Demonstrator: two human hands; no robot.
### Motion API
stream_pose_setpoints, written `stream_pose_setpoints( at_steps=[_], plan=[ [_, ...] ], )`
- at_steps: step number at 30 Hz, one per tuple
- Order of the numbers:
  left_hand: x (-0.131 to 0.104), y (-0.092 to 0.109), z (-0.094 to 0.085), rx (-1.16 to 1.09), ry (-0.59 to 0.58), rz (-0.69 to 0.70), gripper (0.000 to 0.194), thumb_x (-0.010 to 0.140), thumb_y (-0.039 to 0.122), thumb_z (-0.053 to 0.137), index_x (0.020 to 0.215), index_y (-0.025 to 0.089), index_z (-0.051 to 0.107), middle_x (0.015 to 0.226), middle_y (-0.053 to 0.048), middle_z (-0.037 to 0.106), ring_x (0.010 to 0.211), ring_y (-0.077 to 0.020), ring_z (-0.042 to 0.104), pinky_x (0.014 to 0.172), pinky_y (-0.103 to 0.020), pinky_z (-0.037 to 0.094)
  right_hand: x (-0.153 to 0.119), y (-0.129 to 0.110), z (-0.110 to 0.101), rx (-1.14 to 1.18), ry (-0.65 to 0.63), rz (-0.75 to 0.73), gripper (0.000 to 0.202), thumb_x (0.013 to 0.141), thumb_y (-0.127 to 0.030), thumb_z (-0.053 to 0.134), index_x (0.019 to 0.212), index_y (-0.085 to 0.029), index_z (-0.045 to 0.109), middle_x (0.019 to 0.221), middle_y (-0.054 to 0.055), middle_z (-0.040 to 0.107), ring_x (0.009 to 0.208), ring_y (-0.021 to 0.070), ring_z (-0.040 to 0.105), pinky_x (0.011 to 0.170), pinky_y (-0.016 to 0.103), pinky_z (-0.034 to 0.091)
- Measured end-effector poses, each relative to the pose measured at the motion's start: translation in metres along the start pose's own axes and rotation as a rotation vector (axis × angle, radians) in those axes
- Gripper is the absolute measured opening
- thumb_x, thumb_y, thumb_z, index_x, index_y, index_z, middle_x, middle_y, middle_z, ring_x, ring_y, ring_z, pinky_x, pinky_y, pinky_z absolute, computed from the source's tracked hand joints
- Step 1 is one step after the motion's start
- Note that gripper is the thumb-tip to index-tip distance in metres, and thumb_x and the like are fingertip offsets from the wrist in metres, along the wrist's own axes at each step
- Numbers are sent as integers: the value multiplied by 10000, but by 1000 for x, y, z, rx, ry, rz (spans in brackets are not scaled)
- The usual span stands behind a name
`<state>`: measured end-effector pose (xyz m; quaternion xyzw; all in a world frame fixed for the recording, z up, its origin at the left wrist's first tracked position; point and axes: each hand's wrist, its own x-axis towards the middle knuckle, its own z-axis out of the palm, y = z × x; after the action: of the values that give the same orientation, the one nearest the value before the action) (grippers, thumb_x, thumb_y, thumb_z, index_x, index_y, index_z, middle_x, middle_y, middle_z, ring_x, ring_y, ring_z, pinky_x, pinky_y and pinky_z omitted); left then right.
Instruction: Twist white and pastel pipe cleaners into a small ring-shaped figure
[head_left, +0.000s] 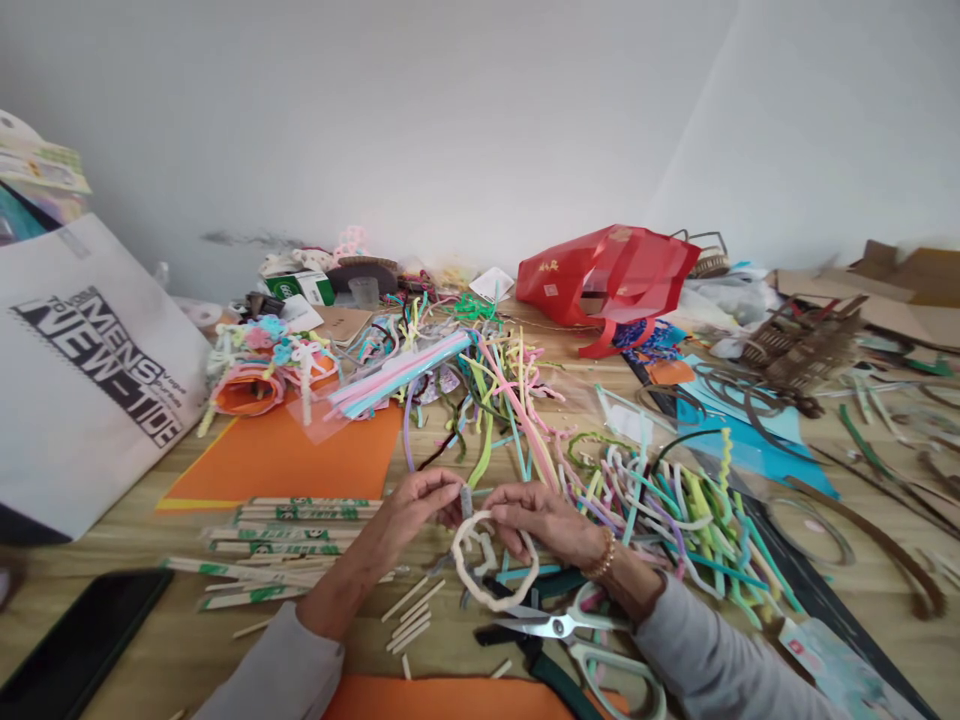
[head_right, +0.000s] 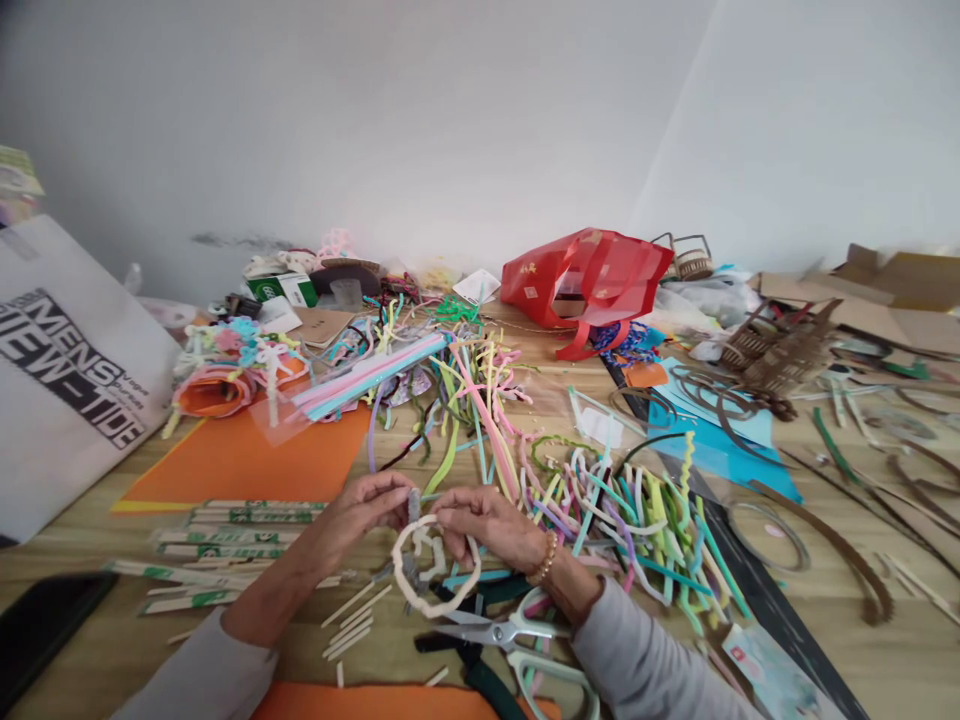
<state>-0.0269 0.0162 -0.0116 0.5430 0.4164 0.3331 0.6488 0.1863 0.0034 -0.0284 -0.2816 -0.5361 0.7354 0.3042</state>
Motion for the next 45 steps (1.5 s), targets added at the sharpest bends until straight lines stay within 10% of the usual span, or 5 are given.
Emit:
stream_pose_setpoints(
  at_steps=[12, 19, 26, 45],
  plan=[
    [-2, -1, 11, -125, 29, -39, 294, 772, 430, 661, 820, 145, 611, 643, 12, 590, 540, -112, 561, 530, -218, 459, 0, 2, 6, -137, -33, 6, 388, 844, -507, 589, 864, -120, 606, 581, -14, 607, 441, 82, 552, 426, 170, 410],
    [-6, 1, 18, -340, 60, -18, 494, 751, 364, 712, 1173, 185, 527, 749, 3, 612, 683, -159, 634, 636, -264, 484, 0, 2, 14, -242, 203, -117, 350, 876, -496, 544, 798, -155, 533, 560, -23, 589, 433, 84, 522, 442, 189, 411],
    [-7, 9, 22, -30, 53, 48, 222, 714, 325, 727, 779, 128, 647, 689, -18, 652, 660, -155, 604, 617, -248, 447, -6, -7, 27, -429, 330, -155, 299, 906, -449, 511, 813, -166, 521, 534, -20, 588, 434, 99, 531, 446, 199, 408],
    [-7, -3, 21, -258, -182, -92, 234, 772, 339, 691, 744, 108, 667, 616, -13, 567, 492, -70, 459, 475, -192, 329, -3, -13, 23, -168, 236, -192, 381, 828, -484, 626, 1022, -178, 508, 666, -39, 550, 508, 76, 500, 453, 174, 417]
  ],
)
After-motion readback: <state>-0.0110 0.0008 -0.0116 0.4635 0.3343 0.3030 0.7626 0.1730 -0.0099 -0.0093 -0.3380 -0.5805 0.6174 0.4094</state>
